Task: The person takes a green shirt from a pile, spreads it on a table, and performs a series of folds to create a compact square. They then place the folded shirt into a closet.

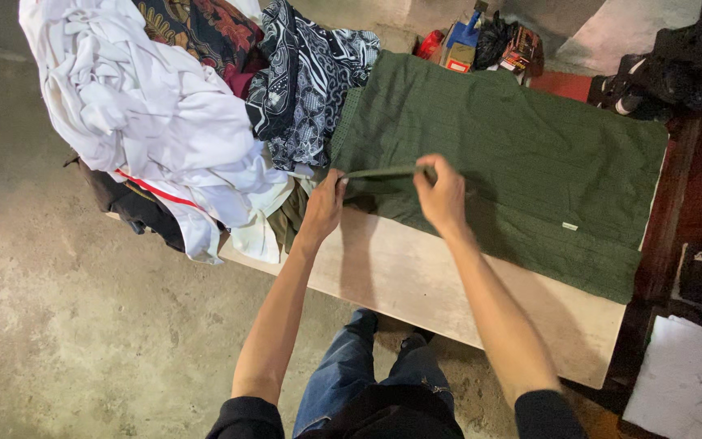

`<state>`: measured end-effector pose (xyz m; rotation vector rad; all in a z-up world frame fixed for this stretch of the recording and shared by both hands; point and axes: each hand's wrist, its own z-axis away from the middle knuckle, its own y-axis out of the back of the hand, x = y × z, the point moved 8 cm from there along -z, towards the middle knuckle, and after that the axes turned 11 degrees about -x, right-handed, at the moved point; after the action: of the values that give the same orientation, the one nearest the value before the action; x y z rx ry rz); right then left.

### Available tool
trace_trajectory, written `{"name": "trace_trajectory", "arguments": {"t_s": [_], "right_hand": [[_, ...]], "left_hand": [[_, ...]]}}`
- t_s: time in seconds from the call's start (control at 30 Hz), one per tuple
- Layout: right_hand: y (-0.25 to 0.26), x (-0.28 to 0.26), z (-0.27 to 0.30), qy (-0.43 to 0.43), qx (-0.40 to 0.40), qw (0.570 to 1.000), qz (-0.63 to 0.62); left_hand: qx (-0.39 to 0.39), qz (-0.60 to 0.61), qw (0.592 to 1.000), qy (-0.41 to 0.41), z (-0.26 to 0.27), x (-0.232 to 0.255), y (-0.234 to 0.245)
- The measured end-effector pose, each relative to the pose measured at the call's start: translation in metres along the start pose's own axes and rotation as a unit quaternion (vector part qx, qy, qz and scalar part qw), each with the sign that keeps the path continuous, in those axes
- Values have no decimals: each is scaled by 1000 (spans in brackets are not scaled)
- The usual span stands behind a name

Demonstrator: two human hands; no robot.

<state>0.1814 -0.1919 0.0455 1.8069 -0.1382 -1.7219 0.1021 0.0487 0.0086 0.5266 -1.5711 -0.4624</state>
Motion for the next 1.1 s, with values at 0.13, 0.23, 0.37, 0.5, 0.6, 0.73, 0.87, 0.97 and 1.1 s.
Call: {"name": "trace_trajectory", "arguments": {"t_s": [0.13, 0.23, 0.37, 0.5, 0.6, 0.73, 0.87, 0.97, 1.1], "right_hand": [[30, -50, -28, 75, 44, 996, -16], [38, -65, -47, 89, 50, 995, -22], [36, -61, -71, 104, 31, 994, 20], [29, -37, -96, 44, -13, 996, 72], [22, -8, -106, -78, -104, 991, 40], [22, 1, -122, -20, -172, 984, 41], [25, 5, -135, -16, -222, 971, 82], [34, 9, -142, -60, -187, 975, 103], [43, -21, -144, 56, -66, 988, 127]], "left_hand": [[-8, -4, 1000, -29, 7, -2, 0], [-38, -63, 997, -29, 13, -18, 0], [-29, -140, 990, 20, 8, -40, 1], [-24, -96, 993, 65, -4, -50, 14], [-9, -56, 998, 36, -7, -45, 23], [-17, -56, 998, 38, -11, -44, 24], [-16, -68, 998, 10, -13, -42, 26], [-22, -85, 996, 26, -13, -42, 26], [-14, -92, 996, 12, -7, -37, 33]]}}
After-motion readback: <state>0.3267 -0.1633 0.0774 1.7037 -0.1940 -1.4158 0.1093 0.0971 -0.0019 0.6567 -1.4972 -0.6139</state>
